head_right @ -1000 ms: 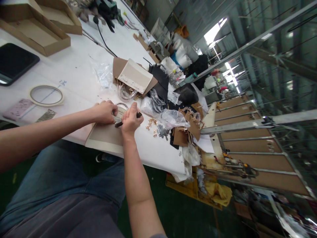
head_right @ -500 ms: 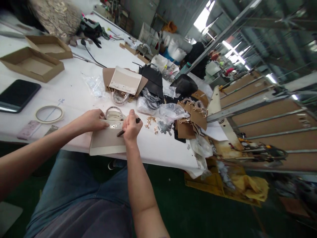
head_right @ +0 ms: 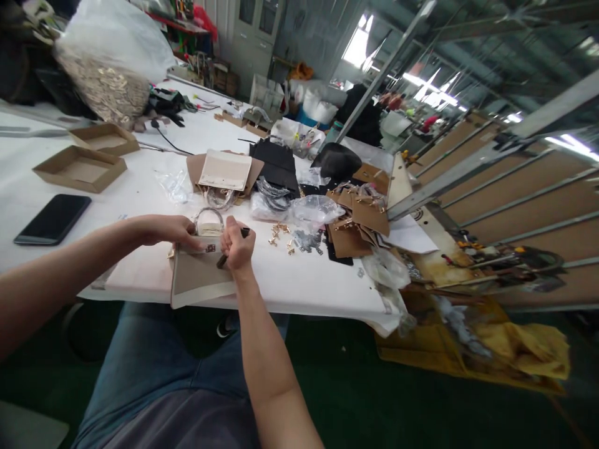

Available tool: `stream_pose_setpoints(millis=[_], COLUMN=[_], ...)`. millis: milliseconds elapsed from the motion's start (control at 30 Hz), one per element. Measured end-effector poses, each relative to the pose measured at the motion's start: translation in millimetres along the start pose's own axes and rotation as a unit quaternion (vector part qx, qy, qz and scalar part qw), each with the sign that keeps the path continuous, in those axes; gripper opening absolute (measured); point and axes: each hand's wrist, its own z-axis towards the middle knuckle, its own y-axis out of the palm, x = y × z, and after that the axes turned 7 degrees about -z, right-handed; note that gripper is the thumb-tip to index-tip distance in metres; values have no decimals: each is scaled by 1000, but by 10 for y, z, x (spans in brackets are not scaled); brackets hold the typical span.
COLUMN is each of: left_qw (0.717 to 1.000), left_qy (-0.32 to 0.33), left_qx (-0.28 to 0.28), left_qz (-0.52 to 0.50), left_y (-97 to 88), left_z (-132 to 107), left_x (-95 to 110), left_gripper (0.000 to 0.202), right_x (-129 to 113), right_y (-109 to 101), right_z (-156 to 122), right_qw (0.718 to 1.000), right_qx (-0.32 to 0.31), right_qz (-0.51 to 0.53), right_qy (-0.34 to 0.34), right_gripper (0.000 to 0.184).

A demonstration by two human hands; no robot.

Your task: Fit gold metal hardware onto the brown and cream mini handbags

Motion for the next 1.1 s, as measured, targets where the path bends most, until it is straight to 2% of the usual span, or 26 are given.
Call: stream_pose_setpoints(millis=[167,367,533,633,800,867,1000,1100], left_qw=[990,977,952,937,930,925,918,916], left_qy=[-6,-5,-6,-8,-5,0,7,3], left_qx=[-59,-120,-123,-122,-123,-129,-126,-140], left_qz=[-131,-175,-281,-326,-345,-357,-375,-377], left_y=[81,108,308,389,378,377,383,358], left_z=[-11,-16,24,46,45,43,44,46], left_x=[-122,-192,-314,-466,-586,-592,-603,-613], left_gripper=[76,54,53,54,49,49,48,45], right_x=[26,5,-76,-124,-174,-166,-121,-70], right_y=[-48,-51,-10,3,64,117,231,277], right_z=[-1,2,-104,-178,-194,-190,-220,-252], right_qw=[1000,1000,996,994,988,985,986,988], right_qx=[2,6,-3,8,-41,-42,-4,1], right_qz=[22,-13,-76,-108,-133,-145,-160,-153], right_qy=[-1,18,36,12,-65,-80,-46,-30], right_gripper=[75,80,84,84,82,81,81,80])
